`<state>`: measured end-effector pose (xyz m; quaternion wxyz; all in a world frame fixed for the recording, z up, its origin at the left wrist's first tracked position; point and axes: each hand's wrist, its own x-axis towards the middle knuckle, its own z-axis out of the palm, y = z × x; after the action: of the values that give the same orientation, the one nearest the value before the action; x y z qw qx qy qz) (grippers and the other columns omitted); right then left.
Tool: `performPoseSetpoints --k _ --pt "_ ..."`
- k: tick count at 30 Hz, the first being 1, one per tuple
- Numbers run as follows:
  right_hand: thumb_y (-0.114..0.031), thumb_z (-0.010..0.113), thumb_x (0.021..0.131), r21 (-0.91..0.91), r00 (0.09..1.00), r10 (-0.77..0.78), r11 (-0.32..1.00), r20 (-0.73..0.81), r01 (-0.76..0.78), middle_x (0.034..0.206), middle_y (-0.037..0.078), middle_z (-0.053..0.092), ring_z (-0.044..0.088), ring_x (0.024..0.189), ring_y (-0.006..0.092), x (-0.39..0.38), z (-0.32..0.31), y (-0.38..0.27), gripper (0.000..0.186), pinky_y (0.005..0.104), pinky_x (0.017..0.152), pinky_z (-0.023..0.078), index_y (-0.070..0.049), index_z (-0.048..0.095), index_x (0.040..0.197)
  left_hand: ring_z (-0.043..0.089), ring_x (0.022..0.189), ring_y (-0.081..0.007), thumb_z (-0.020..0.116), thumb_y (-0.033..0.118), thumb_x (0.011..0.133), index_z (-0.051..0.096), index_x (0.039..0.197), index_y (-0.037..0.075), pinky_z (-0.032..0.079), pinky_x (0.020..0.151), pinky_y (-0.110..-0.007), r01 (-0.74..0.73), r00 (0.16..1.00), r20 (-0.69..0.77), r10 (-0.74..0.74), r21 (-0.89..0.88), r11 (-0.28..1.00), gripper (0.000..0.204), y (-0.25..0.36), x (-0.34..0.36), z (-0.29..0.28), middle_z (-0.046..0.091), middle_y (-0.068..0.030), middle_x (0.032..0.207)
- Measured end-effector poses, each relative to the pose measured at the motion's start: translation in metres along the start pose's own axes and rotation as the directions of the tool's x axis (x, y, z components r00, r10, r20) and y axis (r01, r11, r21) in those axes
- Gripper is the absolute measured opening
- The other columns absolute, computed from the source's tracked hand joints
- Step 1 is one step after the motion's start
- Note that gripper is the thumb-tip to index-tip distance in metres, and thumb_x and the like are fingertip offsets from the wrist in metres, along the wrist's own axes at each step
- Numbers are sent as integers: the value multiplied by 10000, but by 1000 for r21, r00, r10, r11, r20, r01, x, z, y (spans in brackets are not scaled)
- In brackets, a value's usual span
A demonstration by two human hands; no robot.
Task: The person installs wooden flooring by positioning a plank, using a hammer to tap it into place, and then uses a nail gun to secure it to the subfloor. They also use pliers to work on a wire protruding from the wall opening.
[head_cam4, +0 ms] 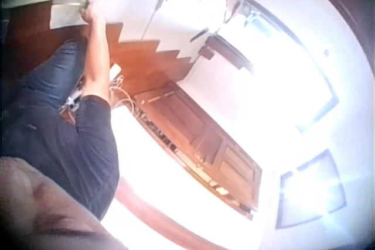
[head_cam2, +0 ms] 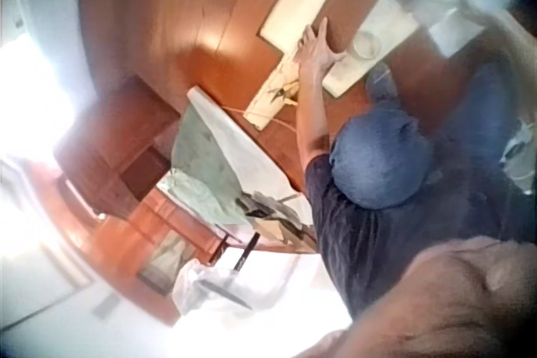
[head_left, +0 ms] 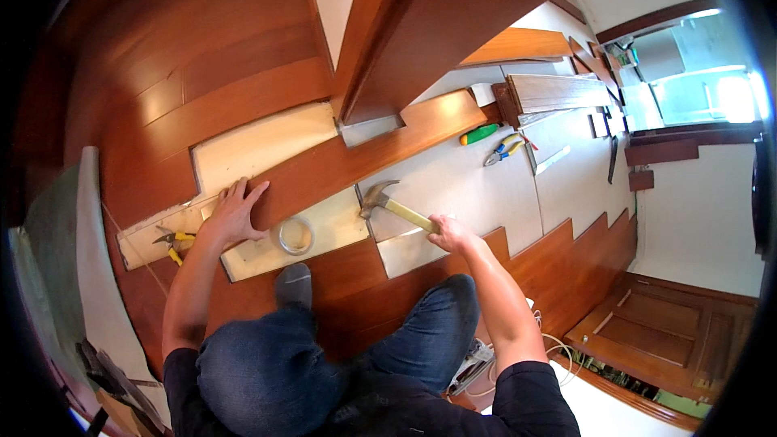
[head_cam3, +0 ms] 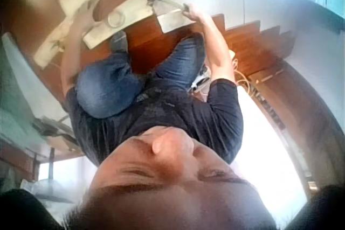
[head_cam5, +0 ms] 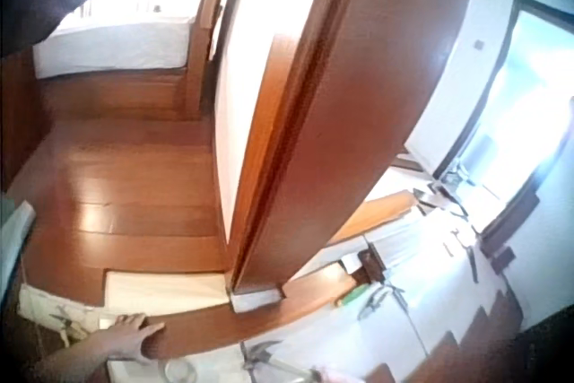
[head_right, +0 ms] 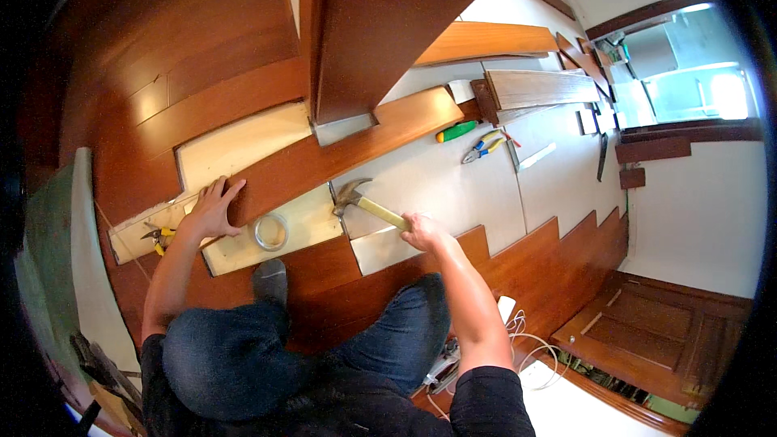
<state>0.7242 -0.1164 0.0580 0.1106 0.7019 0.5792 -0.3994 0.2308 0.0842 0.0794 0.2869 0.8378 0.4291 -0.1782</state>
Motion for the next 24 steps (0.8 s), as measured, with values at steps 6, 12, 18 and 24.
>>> performPoseSetpoints --k 6,12,18,24 --pt "-344 677 862 247 983 185 953 -12 -176 959 245 690 662 958 401 -71 12 18 434 456 853 512 11 644 1110 225 1479 -460 931 390 556 223 1589 291 282 1201 -522 56 988 152 -32 -161 985 1256 1 -31 -17 184 -268 1609" --pt "-289 662 947 631 869 494 678 -11 -378 760 48 598 562 602 138 -82 3 55 300 319 527 491 -19 603 1065 245 1462 -445 927 384 545 326 1550 248 197 1210 -563 115 993 35 -114 -8 993 1179 -1 -84 -28 240 -280 1562" --pt "-405 597 953 254 797 515 855 -317 -452 920 188 678 667 895 365 -39 -31 143 471 452 825 541 13 615 1169 242 1454 -460 941 364 511 372 1526 225 158 1212 -584 180 982 -73 -172 126 975 1172 -19 -118 -7 247 -294 1550" --pt "-366 552 990 4 530 107 981 -841 -192 1265 229 600 534 1230 396 86 -100 114 456 461 1055 434 -3 587 1264 227 1447 -478 946 326 488 382 1506 159 161 1197 -606 206 978 -47 -202 124 971 1176 -16 -137 7 255 -316 1533"
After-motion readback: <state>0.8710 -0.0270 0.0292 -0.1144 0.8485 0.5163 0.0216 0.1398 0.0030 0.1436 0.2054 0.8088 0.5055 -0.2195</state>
